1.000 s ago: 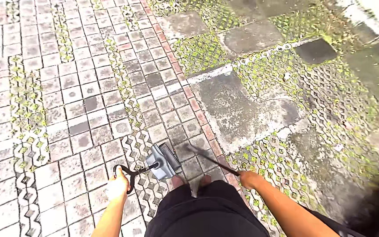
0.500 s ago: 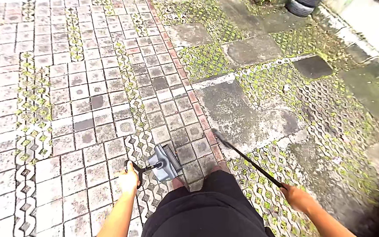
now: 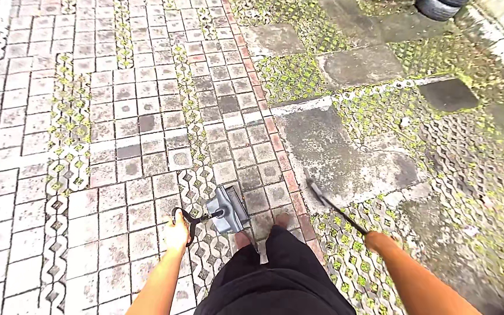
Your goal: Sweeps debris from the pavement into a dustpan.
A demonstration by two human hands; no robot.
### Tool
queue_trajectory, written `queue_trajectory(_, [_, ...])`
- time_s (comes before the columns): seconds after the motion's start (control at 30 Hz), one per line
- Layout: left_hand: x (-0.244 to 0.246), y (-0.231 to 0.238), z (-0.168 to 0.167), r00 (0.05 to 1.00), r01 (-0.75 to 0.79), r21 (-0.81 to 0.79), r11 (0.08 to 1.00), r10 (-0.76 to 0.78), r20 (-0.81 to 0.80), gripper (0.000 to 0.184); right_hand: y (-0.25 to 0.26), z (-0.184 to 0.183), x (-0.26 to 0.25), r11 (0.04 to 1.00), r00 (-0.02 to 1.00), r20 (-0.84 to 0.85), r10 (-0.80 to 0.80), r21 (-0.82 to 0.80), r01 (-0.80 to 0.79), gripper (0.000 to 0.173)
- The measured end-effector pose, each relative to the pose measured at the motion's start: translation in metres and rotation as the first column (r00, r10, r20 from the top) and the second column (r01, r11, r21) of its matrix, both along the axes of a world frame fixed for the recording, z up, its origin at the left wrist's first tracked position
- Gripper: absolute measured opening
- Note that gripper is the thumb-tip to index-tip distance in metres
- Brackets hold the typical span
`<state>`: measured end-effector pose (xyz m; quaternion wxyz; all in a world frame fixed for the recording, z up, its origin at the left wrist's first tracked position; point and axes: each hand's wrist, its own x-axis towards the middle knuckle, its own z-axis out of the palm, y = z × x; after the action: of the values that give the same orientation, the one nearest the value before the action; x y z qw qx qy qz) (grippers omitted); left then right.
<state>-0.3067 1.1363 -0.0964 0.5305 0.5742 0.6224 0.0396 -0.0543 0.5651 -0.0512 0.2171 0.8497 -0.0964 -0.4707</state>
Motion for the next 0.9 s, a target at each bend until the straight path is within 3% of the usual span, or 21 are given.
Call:
queue_trajectory(0.1, [0.002, 0.001, 0.000, 1.000, -0.002, 0.002, 1.000, 0.002, -0.003, 0.057, 0.067, -0.018, -0.025, 0.984, 0.982, -0.143, 0.127, 0.146, -0.106, 0.044])
queue_trajectory(0.17, [0.008, 0.003, 0.001, 1.000, -0.003, 0.000, 1.000, 0.003, -0.009, 0.056, 0.078, -0.009, -0.038, 0.955, 0.959, -0.235, 0.156, 0.285, -0.085, 0.044])
queue_trajectory(0.3, [0.014, 0.006, 0.000, 0.999, 0.000, -0.006, 1.000, 0.000, -0.034, 0.058, 0.053, 0.032, -0.036, 0.909, 0.962, -0.269, -0.037, 0.391, 0.144, 0.047])
queue_trajectory(0.33, [0.012, 0.005, 0.000, 0.999, 0.002, -0.004, 1.000, -0.002, -0.039, 0.059, 0.052, 0.042, -0.030, 0.914, 0.972, -0.233, -0.016, 0.391, 0.109, 0.048])
queue_trajectory(0.43, [0.004, 0.002, 0.001, 0.997, 0.009, 0.025, 1.000, -0.007, -0.076, 0.062, 0.088, 0.061, -0.003, 0.935, 0.970, -0.078, 0.232, 0.293, -0.200, 0.047])
queue_trajectory(0.53, [-0.006, -0.001, -0.002, 0.994, -0.007, 0.046, 0.999, 0.012, -0.111, 0.061, 0.159, 0.045, -0.010, 0.943, 0.953, 0.053, 0.299, 0.135, -0.304, 0.043])
queue_trajectory(0.6, [-0.009, -0.003, -0.007, 0.993, -0.021, 0.059, 0.998, 0.027, -0.116, 0.060, 0.203, 0.021, -0.026, 0.943, 0.952, 0.003, 0.307, 0.137, -0.305, 0.042])
queue_trajectory(0.67, [-0.011, -0.002, -0.010, 0.991, -0.020, 0.069, 0.997, 0.029, -0.129, 0.061, 0.231, 0.003, -0.041, 0.916, 0.924, -0.133, 0.358, 0.243, -0.320, 0.042])
queue_trajectory(0.77, [-0.008, -0.002, -0.002, 0.978, 0.036, 0.118, 0.992, -0.011, -0.207, 0.063, 0.219, -0.007, -0.015, 0.887, 0.892, -0.267, 0.364, 0.393, -0.244, 0.046])
queue_trajectory(0.9, [-0.025, 0.007, 0.021, 0.948, 0.160, 0.170, 0.972, -0.104, -0.301, 0.062, 0.155, 0.047, 0.055, 0.895, 0.938, -0.217, 0.271, 0.414, -0.163, 0.045])
